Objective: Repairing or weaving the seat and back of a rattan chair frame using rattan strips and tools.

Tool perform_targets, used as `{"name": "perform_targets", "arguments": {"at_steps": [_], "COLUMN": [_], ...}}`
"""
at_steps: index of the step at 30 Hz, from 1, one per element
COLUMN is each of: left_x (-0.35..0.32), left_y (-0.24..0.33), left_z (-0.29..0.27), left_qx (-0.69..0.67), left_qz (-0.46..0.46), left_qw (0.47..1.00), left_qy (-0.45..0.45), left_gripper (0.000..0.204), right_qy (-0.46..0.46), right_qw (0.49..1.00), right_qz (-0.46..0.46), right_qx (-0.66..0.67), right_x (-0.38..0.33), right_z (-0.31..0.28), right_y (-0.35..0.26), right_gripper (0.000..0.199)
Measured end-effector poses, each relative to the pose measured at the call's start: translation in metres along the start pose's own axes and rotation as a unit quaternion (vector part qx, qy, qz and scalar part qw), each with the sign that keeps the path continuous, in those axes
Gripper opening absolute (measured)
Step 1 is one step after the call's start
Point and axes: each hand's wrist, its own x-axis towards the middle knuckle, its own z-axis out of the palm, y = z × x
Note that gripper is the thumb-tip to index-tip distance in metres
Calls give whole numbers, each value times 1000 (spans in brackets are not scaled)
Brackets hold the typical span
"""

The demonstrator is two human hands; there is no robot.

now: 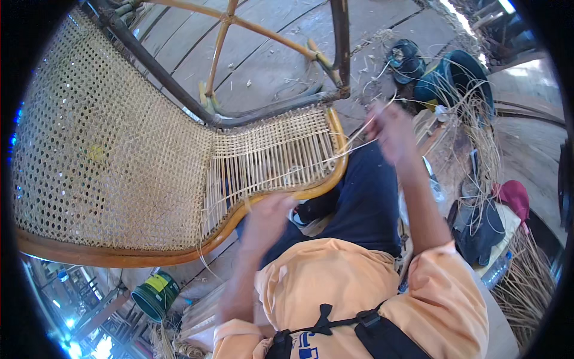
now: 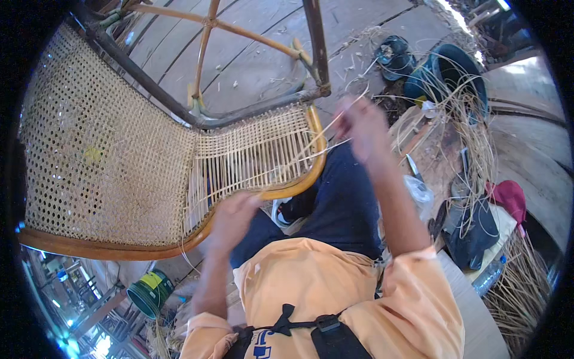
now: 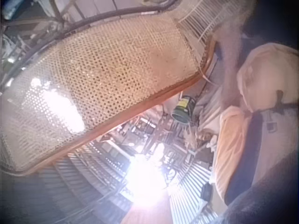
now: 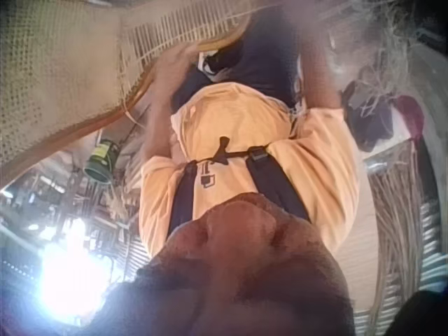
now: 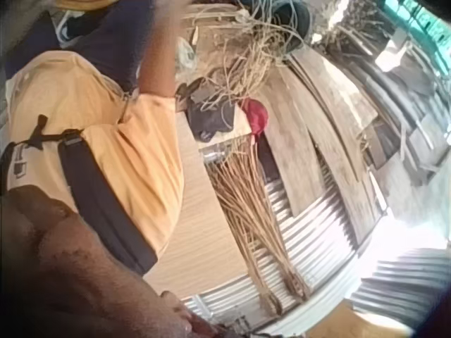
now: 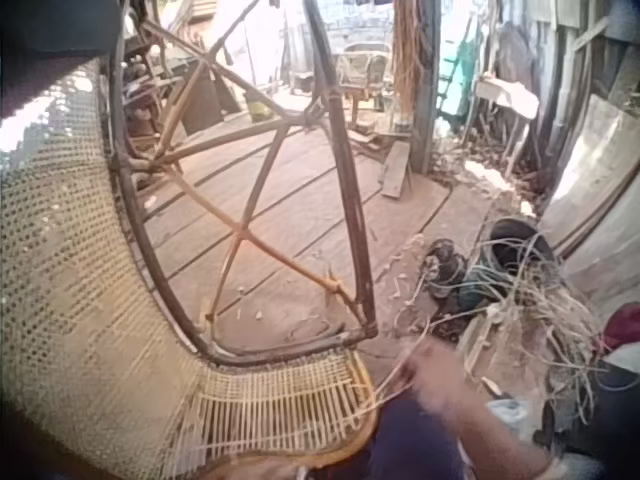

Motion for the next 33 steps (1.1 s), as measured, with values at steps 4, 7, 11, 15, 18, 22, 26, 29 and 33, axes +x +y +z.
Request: {"name": "perform_targets", "arguments": {"at_steps": [4,7,11,15,18,22,26,29,33], "left_x": [-65,-97,-90,-5,59,103,87,76,88], "left_y": [-74,-101,-101,-44,-5,11,-22,-40,-39], "left_z": [-79,-93,-81,-6,62,104,72,66,85], "left_qx": [120,112,164,144,117,51,151,208,186], "left_qz": [-131,-189,-111,-29,78,190,84,-10,46], "left_qw": [977,965,967,981,988,974,984,977,979], "left_qy": [120,140,162,126,71,110,47,53,69], "left_gripper": [23,19,21,21,17,18,20,19,20], "right_qy": [101,76,179,161,-73,-344,-409,-376,-375], "right_qw": [990,984,903,688,719,705,669,598,620], "right_qz": [-95,-141,-261,-10,-439,-343,-86,-106,-198], "right_qx": [-18,-79,-289,-708,-534,-517,-615,-700,-660], "right_x": [76,76,95,97,86,14,31,32,22], "right_z": [-97,-102,-133,-154,-75,39,26,22,18], "right_y": [-67,-105,-167,-230,-105,0,31,54,84], "right_gripper": [11,19,20,22,18,25,26,21,15]}}
